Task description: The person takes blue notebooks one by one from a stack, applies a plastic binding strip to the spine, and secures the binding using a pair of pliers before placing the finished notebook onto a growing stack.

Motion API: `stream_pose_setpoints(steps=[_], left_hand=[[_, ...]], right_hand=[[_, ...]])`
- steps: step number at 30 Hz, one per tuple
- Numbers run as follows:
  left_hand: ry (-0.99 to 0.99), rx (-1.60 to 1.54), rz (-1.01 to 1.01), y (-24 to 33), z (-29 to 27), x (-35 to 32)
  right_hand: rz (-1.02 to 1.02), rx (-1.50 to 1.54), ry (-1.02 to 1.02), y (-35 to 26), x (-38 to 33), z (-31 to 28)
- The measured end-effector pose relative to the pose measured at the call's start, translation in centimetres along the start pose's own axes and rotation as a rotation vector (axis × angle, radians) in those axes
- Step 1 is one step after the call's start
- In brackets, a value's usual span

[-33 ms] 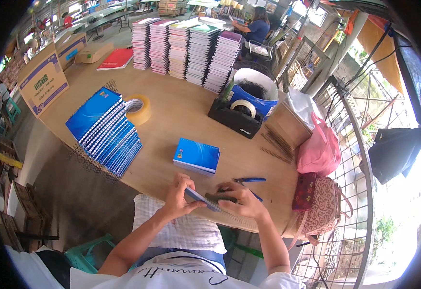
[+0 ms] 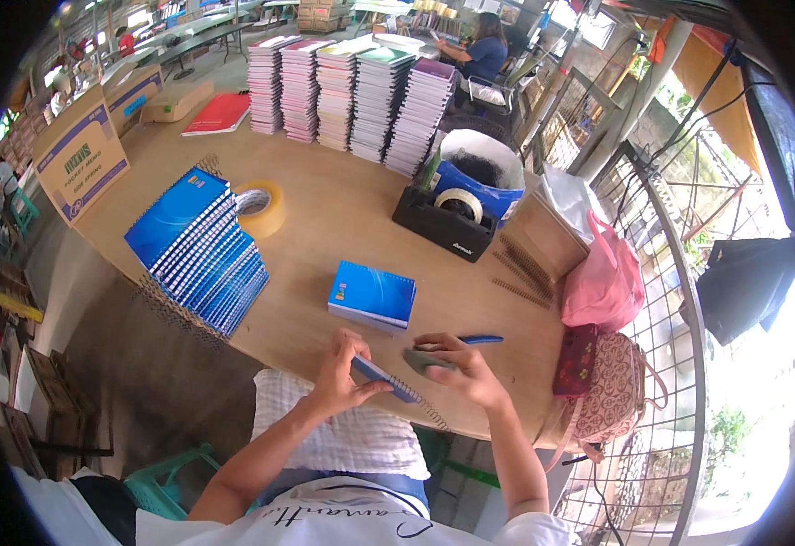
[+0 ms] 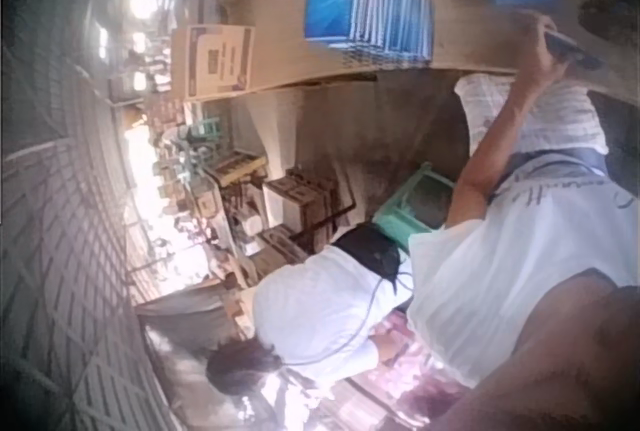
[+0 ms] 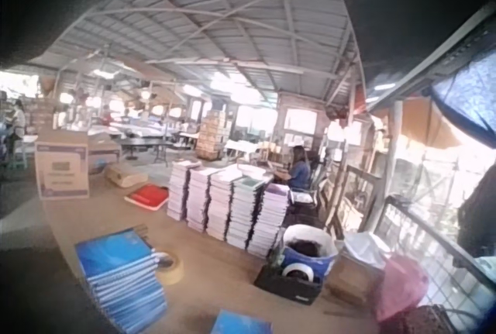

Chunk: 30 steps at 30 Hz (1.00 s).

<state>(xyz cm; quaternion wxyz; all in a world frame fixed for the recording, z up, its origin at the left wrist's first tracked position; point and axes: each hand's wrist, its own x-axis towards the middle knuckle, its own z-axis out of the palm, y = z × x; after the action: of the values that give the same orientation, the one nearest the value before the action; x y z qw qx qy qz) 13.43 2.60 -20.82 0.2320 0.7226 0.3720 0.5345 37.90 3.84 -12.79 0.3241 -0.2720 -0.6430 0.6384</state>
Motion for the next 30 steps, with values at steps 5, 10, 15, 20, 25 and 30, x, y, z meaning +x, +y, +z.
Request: stream_pose_setpoints(steps=[5,10,15,20,25,30], left_hand=[[-0.024,-0.022,-0.008,-0.1,0.4,-0.2],[-0.011,-0.091,0.005,1.6,-0.5,1.2],[-0.125,-0.738,-0.421,-2.1,-2.5,-0.3],[-0.136,-0.774,-0.51,-1.7,-1.9,-0.1],[-0.144,-0.811,-0.498,-1.7,-1.7,0.1],[-0.131,-0.807,-0.529,-1.5,-1.2,0.0]], right_hand=[[0.081,-0.641,0.104,-0.9,1.0,1.4],[0.092,-0.772,0.179,-0.5,1.6,1.4],[-0.005,-0.355,-0.04,-0.2,1.2,1.0],[0.011,-0.54,0.025,-0.7,2.1,2.1],[0.028,-0.094,0.055,-0.7,2.3,2.1],[0.1,-0.541,0.124,-0.8,2.6,2.5]])
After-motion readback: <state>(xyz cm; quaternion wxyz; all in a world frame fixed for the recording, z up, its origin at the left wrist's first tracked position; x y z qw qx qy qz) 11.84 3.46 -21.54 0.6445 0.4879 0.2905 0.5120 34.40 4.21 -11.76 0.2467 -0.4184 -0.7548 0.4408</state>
